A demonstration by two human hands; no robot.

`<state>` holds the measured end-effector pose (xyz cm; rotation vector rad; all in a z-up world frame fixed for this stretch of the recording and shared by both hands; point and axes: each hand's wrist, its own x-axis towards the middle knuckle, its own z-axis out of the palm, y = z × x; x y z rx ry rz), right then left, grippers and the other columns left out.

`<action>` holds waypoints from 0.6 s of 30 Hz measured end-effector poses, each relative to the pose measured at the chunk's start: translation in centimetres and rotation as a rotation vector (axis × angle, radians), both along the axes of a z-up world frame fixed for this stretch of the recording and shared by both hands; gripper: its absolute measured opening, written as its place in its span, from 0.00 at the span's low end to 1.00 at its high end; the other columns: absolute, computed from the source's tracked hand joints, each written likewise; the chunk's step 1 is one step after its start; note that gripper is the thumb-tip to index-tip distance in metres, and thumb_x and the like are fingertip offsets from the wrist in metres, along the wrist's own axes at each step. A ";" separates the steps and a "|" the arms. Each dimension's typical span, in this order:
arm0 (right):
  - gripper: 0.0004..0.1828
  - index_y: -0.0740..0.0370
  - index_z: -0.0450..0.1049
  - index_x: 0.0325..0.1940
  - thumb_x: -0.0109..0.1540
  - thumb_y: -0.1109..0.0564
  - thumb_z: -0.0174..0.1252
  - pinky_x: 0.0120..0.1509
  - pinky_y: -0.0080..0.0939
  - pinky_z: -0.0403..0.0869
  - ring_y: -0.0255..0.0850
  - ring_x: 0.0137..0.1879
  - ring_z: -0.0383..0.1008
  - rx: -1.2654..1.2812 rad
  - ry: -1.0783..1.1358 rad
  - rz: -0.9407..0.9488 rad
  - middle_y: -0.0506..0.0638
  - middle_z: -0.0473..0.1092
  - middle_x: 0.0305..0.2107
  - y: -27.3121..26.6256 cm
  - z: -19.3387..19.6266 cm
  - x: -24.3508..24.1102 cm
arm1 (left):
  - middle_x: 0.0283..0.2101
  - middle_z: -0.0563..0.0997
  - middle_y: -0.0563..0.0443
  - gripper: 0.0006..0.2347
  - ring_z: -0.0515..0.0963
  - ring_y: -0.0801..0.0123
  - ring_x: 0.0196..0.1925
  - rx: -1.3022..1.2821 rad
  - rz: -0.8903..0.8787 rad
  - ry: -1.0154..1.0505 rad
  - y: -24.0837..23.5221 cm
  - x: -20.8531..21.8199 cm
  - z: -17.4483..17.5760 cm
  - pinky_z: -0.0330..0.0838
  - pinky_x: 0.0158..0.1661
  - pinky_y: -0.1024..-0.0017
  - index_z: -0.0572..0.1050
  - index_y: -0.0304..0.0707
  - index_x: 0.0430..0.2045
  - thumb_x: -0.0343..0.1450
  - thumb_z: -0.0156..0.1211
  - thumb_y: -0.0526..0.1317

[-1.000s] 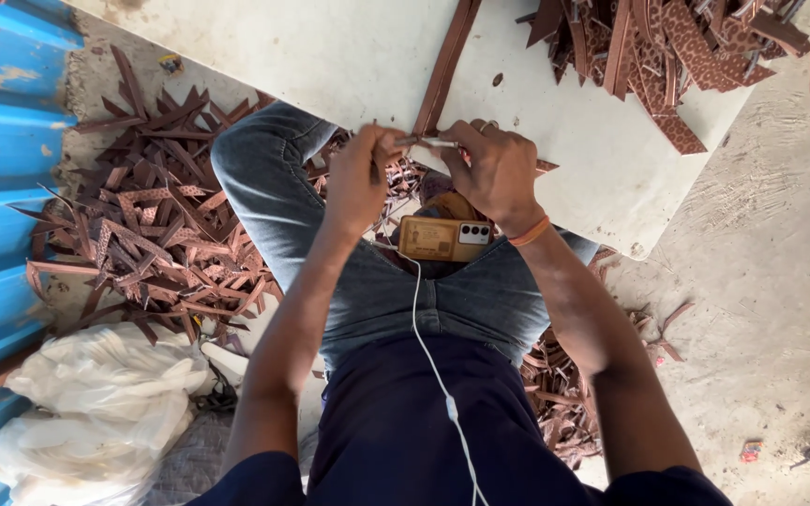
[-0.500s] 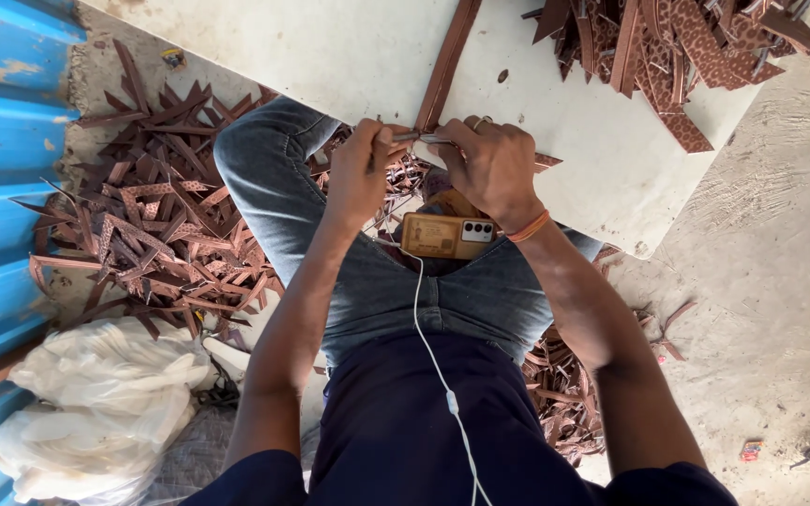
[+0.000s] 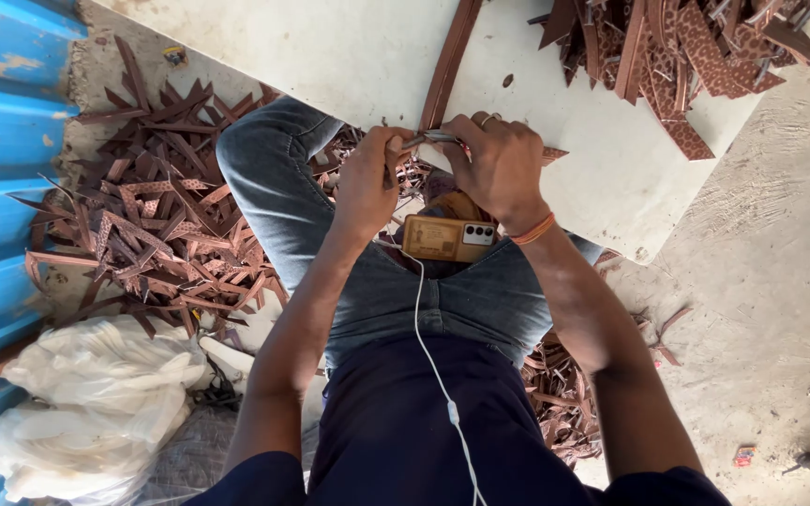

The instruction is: Cutting long, thin strips from patterned leather pieces using a small hand knife on a workbench.

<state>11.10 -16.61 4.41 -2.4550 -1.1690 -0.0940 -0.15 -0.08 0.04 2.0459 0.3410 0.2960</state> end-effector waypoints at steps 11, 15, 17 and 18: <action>0.09 0.54 0.77 0.36 0.66 0.50 0.66 0.30 0.43 0.65 0.39 0.23 0.70 0.005 0.012 0.053 0.45 0.70 0.20 0.3 -0.6 0.8 | 0.46 0.80 0.40 0.07 0.80 0.54 0.28 0.074 -0.073 -0.006 -0.4 -0.9 0.0 0.71 0.25 0.56 0.70 0.31 0.48 0.80 0.47 0.35; 0.09 0.56 0.78 0.37 0.67 0.51 0.67 0.27 0.43 0.62 0.38 0.21 0.68 0.086 0.098 0.056 0.45 0.71 0.19 0.4 -0.6 0.7 | 0.45 0.80 0.43 0.09 0.85 0.58 0.44 -0.196 -0.026 -0.274 -0.1 -1.5 -1.4 0.83 0.43 0.61 0.72 0.32 0.53 0.85 0.43 0.37; 0.09 0.56 0.79 0.38 0.66 0.50 0.68 0.23 0.44 0.61 0.38 0.18 0.67 0.069 0.140 0.057 0.45 0.71 0.19 -0.1 -1.7 1.0 | 0.45 0.80 0.41 0.10 0.85 0.57 0.43 -0.109 -0.002 -0.270 -0.2 -1.5 -1.2 0.81 0.42 0.61 0.72 0.32 0.52 0.85 0.44 0.38; 0.09 0.55 0.81 0.39 0.66 0.49 0.69 0.19 0.44 0.59 0.38 0.15 0.65 0.052 0.186 0.060 0.45 0.72 0.18 -0.3 -2.3 1.0 | 0.45 0.81 0.40 0.10 0.84 0.56 0.42 -0.022 0.024 -0.262 -0.2 -1.6 -1.1 0.78 0.41 0.60 0.73 0.31 0.51 0.85 0.44 0.38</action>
